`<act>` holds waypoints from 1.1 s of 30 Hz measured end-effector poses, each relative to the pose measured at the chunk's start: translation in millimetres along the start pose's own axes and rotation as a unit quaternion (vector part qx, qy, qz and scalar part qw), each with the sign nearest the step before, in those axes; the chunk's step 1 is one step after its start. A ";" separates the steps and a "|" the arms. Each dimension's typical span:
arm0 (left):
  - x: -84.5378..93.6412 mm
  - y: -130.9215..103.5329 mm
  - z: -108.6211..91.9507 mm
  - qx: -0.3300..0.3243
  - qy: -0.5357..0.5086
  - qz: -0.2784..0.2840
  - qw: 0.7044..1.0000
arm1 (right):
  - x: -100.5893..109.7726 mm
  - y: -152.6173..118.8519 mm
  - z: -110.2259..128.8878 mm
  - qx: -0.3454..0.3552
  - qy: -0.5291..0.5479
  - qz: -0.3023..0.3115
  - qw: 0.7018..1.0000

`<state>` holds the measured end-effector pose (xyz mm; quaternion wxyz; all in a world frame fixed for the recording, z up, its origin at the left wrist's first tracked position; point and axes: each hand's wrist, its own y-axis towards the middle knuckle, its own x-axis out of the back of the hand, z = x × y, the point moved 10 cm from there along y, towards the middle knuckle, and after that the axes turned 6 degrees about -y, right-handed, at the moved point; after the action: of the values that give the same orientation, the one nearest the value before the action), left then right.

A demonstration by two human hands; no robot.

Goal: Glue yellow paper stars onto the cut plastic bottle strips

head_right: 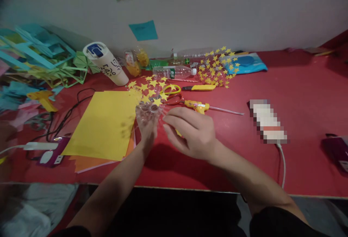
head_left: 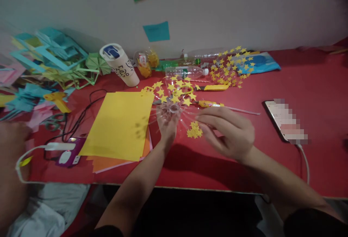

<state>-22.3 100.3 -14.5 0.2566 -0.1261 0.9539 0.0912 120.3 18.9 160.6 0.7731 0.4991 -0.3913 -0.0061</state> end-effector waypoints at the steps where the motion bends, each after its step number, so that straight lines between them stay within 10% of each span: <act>1: -1.1 1.4 -5.0 -0.012 -0.004 -0.005 1.000 | 2.5 1.7 -3.9 0.002 -0.004 0.008 1.000; 22: -8.6 7.0 3.9 0.031 -0.019 0.017 0.999 | -32.5 -1.9 -24.8 -0.003 0.057 0.128 0.990; 33: -3.5 1.6 30.2 0.081 -0.001 0.015 0.997 | -3.0 1.4 -8.3 0.060 -0.066 0.014 0.996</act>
<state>-5.8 109.7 -38.3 0.2659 -0.0908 0.9596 0.0172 122.8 27.1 158.2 0.7143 0.5378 -0.4479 -0.0046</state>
